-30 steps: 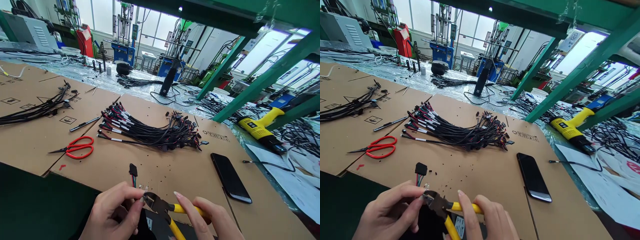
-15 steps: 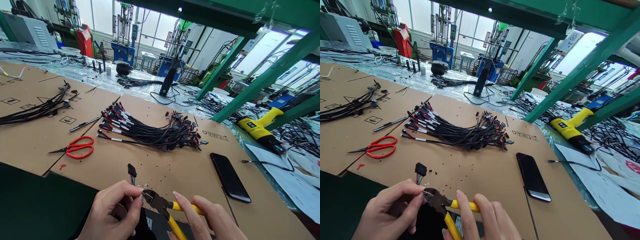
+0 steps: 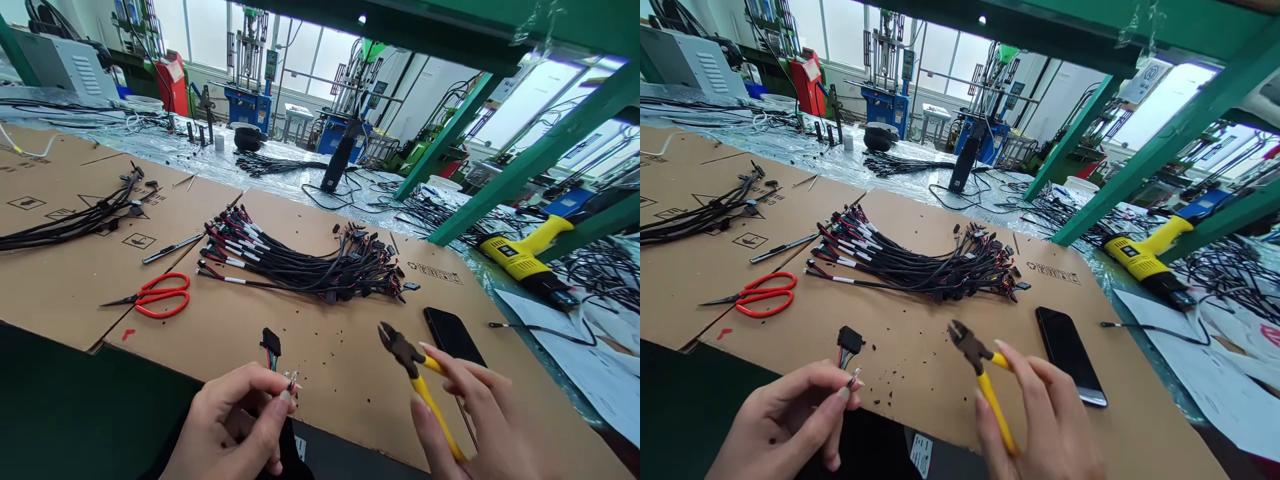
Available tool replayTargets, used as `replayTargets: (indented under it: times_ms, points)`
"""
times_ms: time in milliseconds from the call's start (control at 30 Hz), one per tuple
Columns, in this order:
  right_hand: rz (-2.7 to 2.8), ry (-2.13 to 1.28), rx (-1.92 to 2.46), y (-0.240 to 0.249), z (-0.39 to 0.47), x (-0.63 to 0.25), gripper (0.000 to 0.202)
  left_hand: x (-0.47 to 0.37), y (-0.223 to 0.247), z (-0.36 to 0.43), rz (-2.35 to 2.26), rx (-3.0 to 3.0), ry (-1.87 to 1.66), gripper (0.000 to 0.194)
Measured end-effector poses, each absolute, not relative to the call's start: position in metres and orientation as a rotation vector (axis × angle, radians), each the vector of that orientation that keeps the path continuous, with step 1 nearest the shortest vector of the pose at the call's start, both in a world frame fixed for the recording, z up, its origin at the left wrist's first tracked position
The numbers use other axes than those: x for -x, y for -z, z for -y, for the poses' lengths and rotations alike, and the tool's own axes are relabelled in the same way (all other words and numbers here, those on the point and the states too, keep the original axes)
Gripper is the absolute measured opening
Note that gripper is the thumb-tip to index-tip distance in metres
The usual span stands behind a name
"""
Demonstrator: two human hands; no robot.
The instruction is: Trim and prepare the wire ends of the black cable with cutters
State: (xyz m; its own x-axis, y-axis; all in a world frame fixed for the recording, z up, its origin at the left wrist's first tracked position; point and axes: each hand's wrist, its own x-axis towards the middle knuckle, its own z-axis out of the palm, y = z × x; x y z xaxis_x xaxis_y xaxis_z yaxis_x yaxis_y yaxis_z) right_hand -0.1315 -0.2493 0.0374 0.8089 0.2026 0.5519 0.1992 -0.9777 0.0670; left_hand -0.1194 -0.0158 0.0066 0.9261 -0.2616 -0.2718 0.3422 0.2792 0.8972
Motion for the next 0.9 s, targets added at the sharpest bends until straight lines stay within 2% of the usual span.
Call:
replayTargets:
  times_ms: [333, 467, 533, 600, 700, 733, 900]
  points:
    - [-0.173, -0.703, -2.761, 0.036, 0.294, 0.100, 0.044, 0.122, -0.012, 0.019, -0.126, -1.022, 0.571, 0.033]
    - [-0.176, -0.676, -2.746, 0.039, 0.282, 0.102, 0.045, 0.120, -0.017, 0.024, -0.174, -0.997, 0.625, 0.042]
    - [-0.257, -0.763, -2.913, 0.024, 0.263, 0.109, 0.039, 0.121, -0.018, 0.026, -0.156, -0.990, 0.652, 0.039]
    - [-0.543, -0.846, -3.366, 0.003, 0.241, 0.118, 0.029, 0.122, -0.017, 0.028, -0.112, -0.990, 0.690, 0.034]
    - [-1.041, -0.570, -3.881, -0.027, 0.212, 0.128, 0.018, 0.124, -0.014, 0.030, -0.055, -1.012, 0.753, 0.032]
    - [-1.074, -0.464, -3.983, -0.034, 0.205, 0.129, 0.013, 0.124, -0.013, 0.030, -0.048, -1.024, 0.769, 0.033]
    - [-0.923, -0.138, -4.236, -0.039, 0.198, 0.128, 0.023, 0.125, -0.005, 0.032, 0.017, -1.166, 0.801, 0.034]
